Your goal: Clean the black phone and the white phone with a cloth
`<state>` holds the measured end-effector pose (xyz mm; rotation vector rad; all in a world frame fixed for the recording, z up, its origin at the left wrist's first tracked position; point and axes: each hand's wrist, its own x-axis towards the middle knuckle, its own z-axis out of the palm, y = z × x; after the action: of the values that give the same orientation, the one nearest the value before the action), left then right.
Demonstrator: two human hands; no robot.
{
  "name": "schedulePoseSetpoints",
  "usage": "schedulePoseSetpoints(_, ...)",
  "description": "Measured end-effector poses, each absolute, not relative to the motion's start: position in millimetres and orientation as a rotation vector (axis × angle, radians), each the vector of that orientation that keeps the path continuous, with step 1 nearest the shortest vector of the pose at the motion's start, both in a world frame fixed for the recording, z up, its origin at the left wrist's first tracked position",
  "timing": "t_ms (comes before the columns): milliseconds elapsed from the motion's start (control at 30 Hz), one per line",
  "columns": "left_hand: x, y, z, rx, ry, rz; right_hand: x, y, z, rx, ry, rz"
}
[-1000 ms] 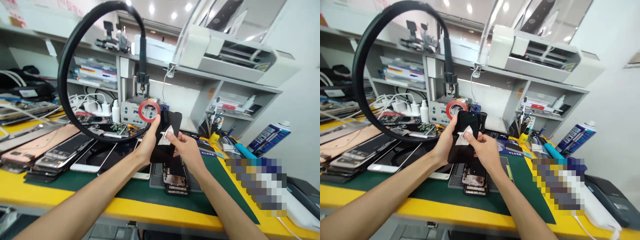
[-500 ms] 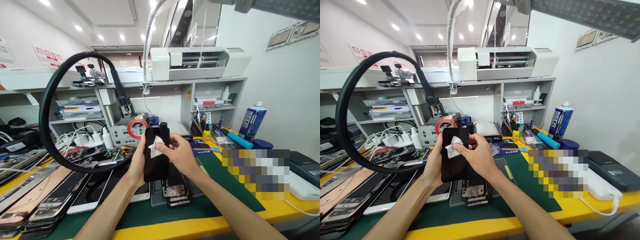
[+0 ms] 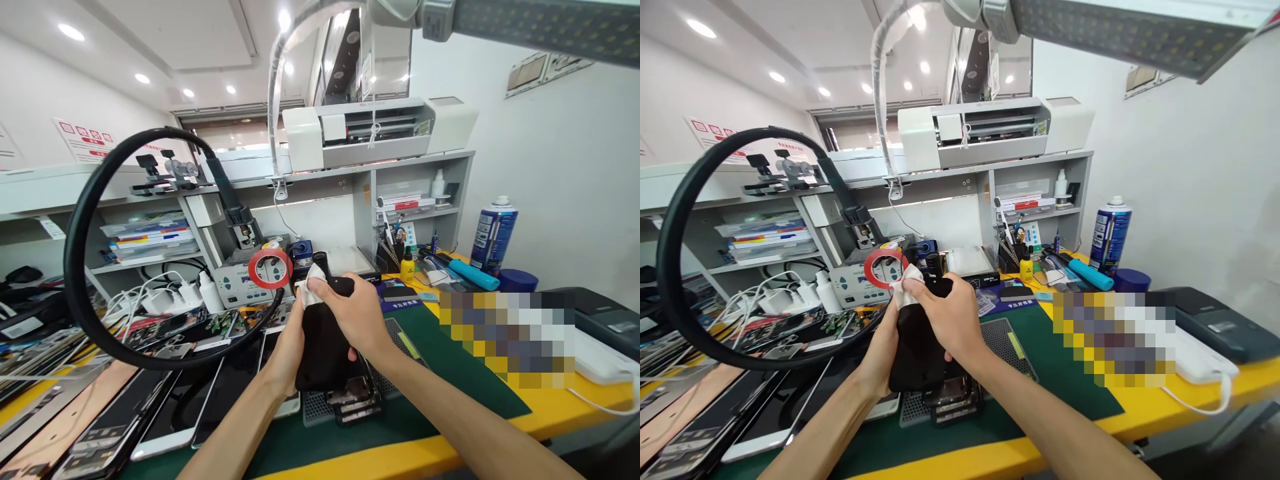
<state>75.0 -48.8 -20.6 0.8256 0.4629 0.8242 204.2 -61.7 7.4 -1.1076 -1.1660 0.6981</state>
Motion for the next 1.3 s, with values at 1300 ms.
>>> schedulePoseSetpoints(1300, 61.8, -21.1, -23.2, 0.717, 0.408, 0.948, 209.8, -46.5, -5.1, -1.062, -1.127, 1.114)
